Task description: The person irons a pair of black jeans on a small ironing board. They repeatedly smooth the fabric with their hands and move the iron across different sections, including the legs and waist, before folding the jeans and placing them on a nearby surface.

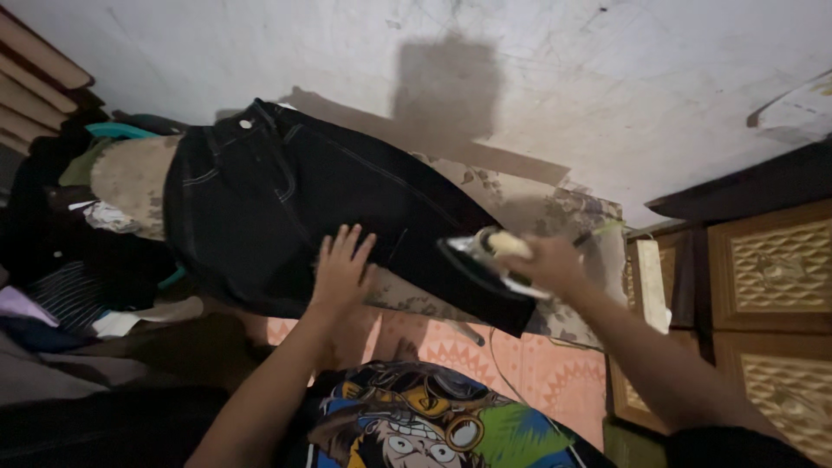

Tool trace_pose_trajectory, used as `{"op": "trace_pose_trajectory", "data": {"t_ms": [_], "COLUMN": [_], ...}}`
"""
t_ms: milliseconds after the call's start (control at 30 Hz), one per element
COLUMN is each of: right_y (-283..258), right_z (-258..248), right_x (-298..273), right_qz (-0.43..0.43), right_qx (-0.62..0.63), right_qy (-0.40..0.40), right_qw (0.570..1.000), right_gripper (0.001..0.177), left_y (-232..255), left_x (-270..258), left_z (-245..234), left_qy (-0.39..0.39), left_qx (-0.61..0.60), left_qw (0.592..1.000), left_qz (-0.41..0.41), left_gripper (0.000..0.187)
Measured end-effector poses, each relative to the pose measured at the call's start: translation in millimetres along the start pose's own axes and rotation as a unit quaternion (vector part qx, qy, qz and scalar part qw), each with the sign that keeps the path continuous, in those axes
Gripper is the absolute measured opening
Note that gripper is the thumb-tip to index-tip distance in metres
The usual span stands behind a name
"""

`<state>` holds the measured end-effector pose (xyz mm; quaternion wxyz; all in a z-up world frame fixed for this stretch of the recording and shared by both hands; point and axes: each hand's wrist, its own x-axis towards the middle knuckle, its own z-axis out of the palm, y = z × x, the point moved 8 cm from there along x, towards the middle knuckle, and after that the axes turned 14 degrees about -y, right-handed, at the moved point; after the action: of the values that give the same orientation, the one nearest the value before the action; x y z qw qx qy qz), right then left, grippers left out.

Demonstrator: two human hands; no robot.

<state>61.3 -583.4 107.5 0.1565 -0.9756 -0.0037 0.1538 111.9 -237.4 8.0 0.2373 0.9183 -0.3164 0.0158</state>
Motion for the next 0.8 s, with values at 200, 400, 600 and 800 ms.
{"op": "trace_pose_trajectory", "data": {"t_ms": [200,400,600,800], "right_y": [-89,-159,-255,-279], "right_z": [28,29,35,53], "right_x": [16,99,155,191], "right_qz": [-0.058,-0.100,-0.143,-0.131], "right_qx": [-0.032,0.002,0.019,0.004], "right_qy": [-0.004,0.017,0.021,0.038], "right_qw": [0.998,0.995,0.989,0.991], "right_gripper": [0.053,0.052,0.055,0.060], "left_y": [-48,-72,-73,-108], "left_x": [-37,-57,-62,-53], "left_z": [-33,-23,-34,-85], "left_qy": [0.074,0.088,0.105,0.195], "left_qx": [-0.023,-0.095,-0.192,-0.260], "left_qw": [0.988,0.976,0.964,0.921], "left_qz": [-0.134,-0.177,-0.148,-0.216], "left_gripper": [0.046,0.030,0.030,0.027]}}
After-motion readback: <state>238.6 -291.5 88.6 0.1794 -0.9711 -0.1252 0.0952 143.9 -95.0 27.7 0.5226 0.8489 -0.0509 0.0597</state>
